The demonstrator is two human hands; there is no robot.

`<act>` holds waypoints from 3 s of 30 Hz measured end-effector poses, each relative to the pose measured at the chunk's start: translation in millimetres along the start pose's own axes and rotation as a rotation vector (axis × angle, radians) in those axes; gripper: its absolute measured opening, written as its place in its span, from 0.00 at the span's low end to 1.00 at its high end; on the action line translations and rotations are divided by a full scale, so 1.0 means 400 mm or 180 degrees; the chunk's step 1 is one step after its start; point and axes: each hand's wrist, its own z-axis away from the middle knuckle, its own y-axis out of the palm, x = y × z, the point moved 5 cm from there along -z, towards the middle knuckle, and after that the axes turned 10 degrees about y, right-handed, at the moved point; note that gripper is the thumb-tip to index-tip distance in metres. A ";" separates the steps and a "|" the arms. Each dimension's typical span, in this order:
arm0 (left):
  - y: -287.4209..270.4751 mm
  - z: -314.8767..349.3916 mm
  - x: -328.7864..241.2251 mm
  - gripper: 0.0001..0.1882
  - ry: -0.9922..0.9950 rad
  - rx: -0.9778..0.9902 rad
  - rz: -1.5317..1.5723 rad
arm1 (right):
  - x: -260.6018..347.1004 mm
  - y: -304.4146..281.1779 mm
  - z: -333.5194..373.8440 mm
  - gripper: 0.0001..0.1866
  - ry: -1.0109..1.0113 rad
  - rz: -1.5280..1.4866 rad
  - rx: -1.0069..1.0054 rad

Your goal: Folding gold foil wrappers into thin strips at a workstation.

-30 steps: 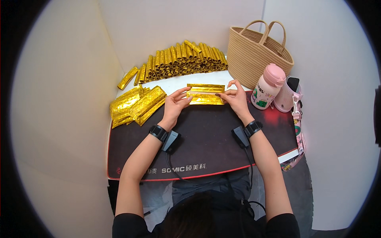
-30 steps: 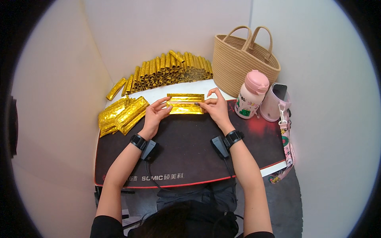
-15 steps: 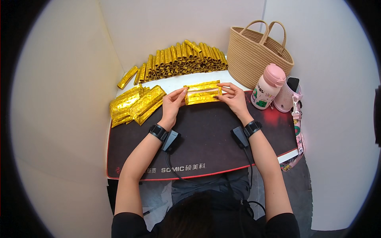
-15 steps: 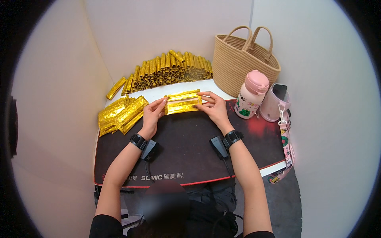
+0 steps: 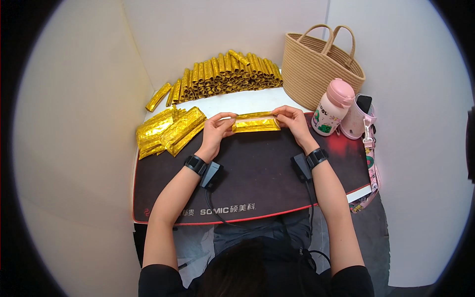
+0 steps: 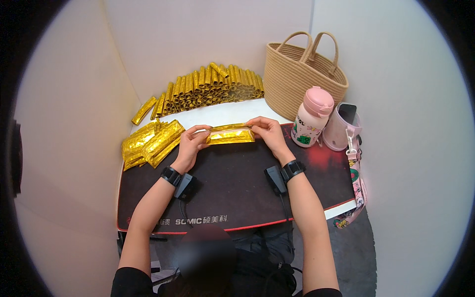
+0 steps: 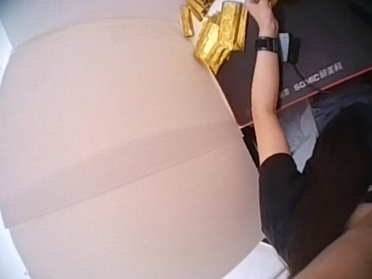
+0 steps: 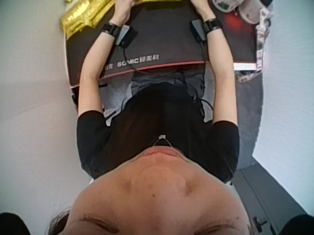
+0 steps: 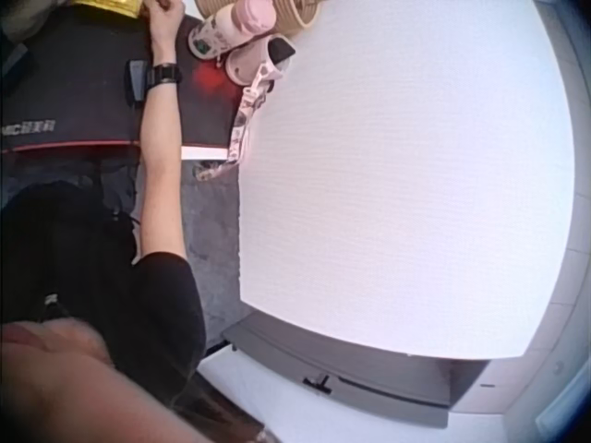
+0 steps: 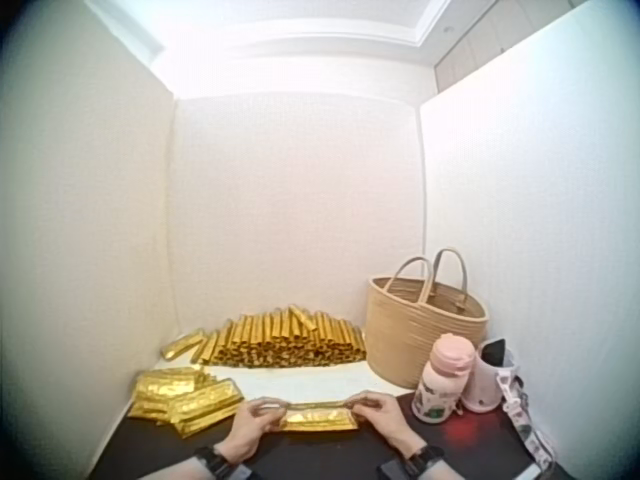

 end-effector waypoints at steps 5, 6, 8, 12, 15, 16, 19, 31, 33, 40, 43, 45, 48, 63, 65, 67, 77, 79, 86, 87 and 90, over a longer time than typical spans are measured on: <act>0.006 0.000 -0.006 0.09 0.0047 -0.0112 -0.0161 | -0.001 0.005 0.003 0.08 0.0213 -0.0203 -0.0105; 0.007 -0.001 -0.008 0.09 0.0099 -0.0064 -0.0258 | 0.000 0.006 0.003 0.08 0.0215 -0.0206 -0.0107; 0.011 -0.003 -0.007 0.10 0.0148 0.0030 -0.0347 | 0.002 0.007 0.002 0.08 0.0204 -0.0124 -0.0065; 0.023 -0.002 -0.014 0.13 0.0050 0.0001 -0.0306 | 0.000 -0.004 0.001 0.12 0.0253 0.0049 -0.0261; 0.026 0.005 -0.024 0.16 0.0190 -0.0052 -0.0027 | 0.016 0.010 0.010 0.15 0.0099 -0.0018 -0.0074; 0.027 0.005 -0.027 0.16 0.0191 -0.0050 -0.0025 | 0.015 0.009 0.011 0.15 0.0154 -0.0025 -0.0096; 0.027 0.006 -0.028 0.18 0.0155 -0.0015 -0.0094 | 0.010 0.008 0.009 0.14 0.0176 -0.0063 -0.0169; 0.022 0.003 -0.004 0.11 -0.0133 0.0314 0.0272 | -0.001 -0.012 0.015 0.09 0.0365 -0.0293 -0.0005; 0.018 0.001 -0.001 0.07 -0.0124 0.0380 0.0339 | 0.001 -0.005 0.015 0.08 0.0394 -0.0192 -0.0020; 0.024 0.000 -0.001 0.05 -0.0189 0.0365 0.0385 | 0.010 0.000 0.015 0.08 0.0313 0.0138 -0.0037; 0.031 0.001 -0.002 0.04 -0.0067 0.0585 0.0146 | 0.010 -0.002 0.015 0.08 0.0246 0.0086 -0.0066; 0.043 0.004 -0.003 0.04 -0.0052 0.0623 0.0097 | 0.006 -0.003 0.012 0.08 0.0233 0.0067 -0.0065; 0.051 0.005 -0.010 0.05 0.0175 0.0774 -0.0066 | 0.007 -0.005 0.009 0.10 0.0156 0.0072 -0.0110; 0.045 0.008 -0.004 0.13 0.0058 0.0458 -0.0485 | 0.000 0.010 0.015 0.09 0.0416 0.0107 0.0062; 0.045 0.007 -0.008 0.12 0.0103 0.0460 -0.0489 | -0.001 0.010 0.015 0.09 0.0490 0.0081 0.0073; 0.043 0.007 -0.010 0.12 0.0147 0.0459 -0.0495 | -0.003 0.010 0.013 0.09 0.0539 0.0072 0.0058; 0.055 0.007 -0.012 0.08 0.0177 0.0615 -0.0419 | -0.006 0.011 0.011 0.12 0.0344 0.0082 0.0233; 0.051 0.006 -0.006 0.09 0.0136 0.0600 -0.0461 | -0.006 0.015 0.009 0.12 0.0296 0.0045 0.0305; 0.054 0.011 -0.024 0.13 0.0170 0.0463 -0.0431 | -0.005 0.023 0.013 0.12 0.0423 -0.0324 0.0328; 0.065 0.013 -0.025 0.15 0.0117 0.0545 -0.0488 | -0.007 0.024 0.014 0.12 0.0423 -0.0323 0.0323; 0.097 0.021 -0.013 0.17 0.0594 0.0948 -0.1024 | -0.006 0.055 0.015 0.11 0.0497 -0.0009 0.0346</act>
